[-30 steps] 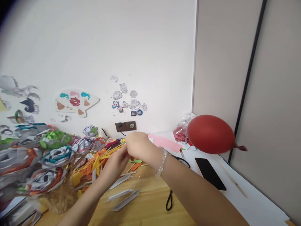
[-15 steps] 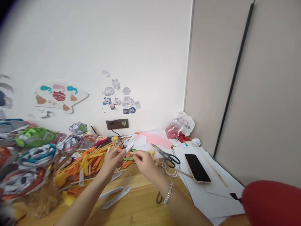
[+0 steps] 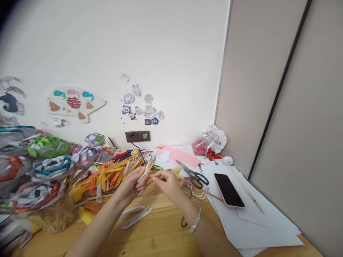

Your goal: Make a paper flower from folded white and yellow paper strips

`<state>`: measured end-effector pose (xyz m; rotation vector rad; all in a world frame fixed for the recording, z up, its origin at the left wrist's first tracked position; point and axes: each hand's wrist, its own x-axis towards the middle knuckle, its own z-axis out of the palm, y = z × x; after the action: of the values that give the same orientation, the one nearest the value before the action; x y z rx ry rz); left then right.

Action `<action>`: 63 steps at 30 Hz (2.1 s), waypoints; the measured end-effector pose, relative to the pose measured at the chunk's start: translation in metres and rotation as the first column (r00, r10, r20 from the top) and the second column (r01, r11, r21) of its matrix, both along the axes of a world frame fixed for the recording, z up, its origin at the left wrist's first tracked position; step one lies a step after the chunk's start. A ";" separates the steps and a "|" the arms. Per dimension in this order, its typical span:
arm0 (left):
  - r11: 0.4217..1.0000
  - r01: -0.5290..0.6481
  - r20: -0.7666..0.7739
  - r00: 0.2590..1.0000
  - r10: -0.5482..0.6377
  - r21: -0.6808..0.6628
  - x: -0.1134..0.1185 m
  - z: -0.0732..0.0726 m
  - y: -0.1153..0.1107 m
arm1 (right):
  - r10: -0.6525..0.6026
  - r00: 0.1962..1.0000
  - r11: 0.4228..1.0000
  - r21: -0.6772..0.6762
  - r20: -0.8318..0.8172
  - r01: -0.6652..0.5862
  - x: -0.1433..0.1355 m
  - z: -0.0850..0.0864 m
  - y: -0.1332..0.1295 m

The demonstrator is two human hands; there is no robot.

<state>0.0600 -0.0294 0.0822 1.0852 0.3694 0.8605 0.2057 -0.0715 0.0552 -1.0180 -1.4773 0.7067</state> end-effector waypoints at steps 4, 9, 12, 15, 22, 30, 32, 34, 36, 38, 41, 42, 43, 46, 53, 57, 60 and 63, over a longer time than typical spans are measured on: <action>0.993 0.116 -0.014 0.993 -0.116 -0.015 -0.006 0.006 -0.010 | 0.082 0.996 0.996 -0.039 0.035 -0.081 0.010 0.009 -0.004; 0.941 0.323 -0.009 0.945 -0.326 -0.101 -0.007 0.001 -0.021 | 0.127 0.990 0.989 -0.083 0.062 -0.121 0.020 0.009 -0.002; 0.904 0.406 0.049 0.914 -0.403 -0.136 -0.004 -0.008 -0.024 | 0.184 0.982 0.979 -0.100 0.039 -0.179 0.019 0.006 -0.004; 0.901 0.413 0.093 0.910 -0.403 -0.132 -0.001 -0.015 -0.024 | 0.197 0.978 0.977 -0.095 0.069 -0.190 0.016 0.009 -0.011; 0.928 0.313 0.052 0.950 -0.309 -0.201 0.001 -0.015 -0.025 | 0.206 0.979 0.978 -0.006 -0.003 -0.206 0.009 0.010 -0.015; 0.994 0.090 -0.158 0.982 -0.099 -0.061 0.005 -0.020 -0.023 | 0.110 0.994 0.994 -0.003 -0.027 -0.111 0.006 -0.010 -0.004; 0.988 -0.110 -0.220 0.967 0.132 0.110 0.008 -0.024 -0.022 | 0.030 0.999 0.999 0.030 0.037 -0.031 0.005 -0.010 -0.005; 0.911 -0.257 -0.235 0.910 0.340 0.323 0.009 -0.026 -0.022 | -0.040 0.996 0.998 0.048 0.083 0.036 0.004 -0.009 -0.006; 0.813 -0.292 -0.225 0.864 0.451 0.504 0.008 -0.027 -0.023 | -0.087 0.992 0.996 0.041 0.090 0.084 0.003 -0.007 -0.006; 0.726 -0.286 -0.218 0.829 0.515 0.625 0.007 -0.026 -0.025 | -0.090 0.993 0.996 0.012 0.070 0.089 0.003 -0.005 -0.005; 0.637 -0.252 -0.242 0.775 0.584 0.729 0.007 -0.026 -0.026 | -0.050 0.997 0.999 -0.011 0.067 0.051 0.005 -0.006 -0.003; 0.611 -0.229 -0.257 0.755 0.603 0.758 0.007 -0.027 -0.026 | -0.046 0.995 0.999 -0.006 0.087 0.047 0.006 -0.007 -0.002; 0.584 -0.198 -0.276 0.734 0.621 0.787 0.007 -0.028 -0.025 | -0.038 0.993 0.999 0.003 0.115 0.038 0.007 -0.007 -0.002; 0.503 -0.082 -0.325 0.671 0.666 0.861 0.007 -0.030 -0.022 | 0.009 0.980 0.999 0.033 0.197 -0.016 0.011 -0.008 -0.001; 0.347 0.208 -0.401 0.584 0.706 0.914 0.000 -0.032 -0.013 | -0.039 0.962 0.998 0.065 0.270 0.022 0.011 -0.007 0.001; 0.318 0.250 -0.404 0.584 0.704 0.915 -0.007 -0.035 -0.013 | -0.037 0.968 0.999 0.024 0.249 0.032 0.008 -0.015 0.005; 0.348 0.258 -0.432 0.589 0.683 0.901 -0.011 -0.036 -0.017 | -0.006 0.974 1.000 -0.025 0.226 0.012 0.005 -0.022 0.008; 0.439 0.212 -0.474 0.576 0.666 0.873 -0.010 -0.036 -0.018 | 0.021 0.975 0.997 -0.080 0.220 -0.003 0.004 -0.026 0.010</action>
<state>0.0504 -0.0477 0.0462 2.5353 0.9359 0.7847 0.2093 -0.0614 0.0295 -1.1795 -1.6582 0.6827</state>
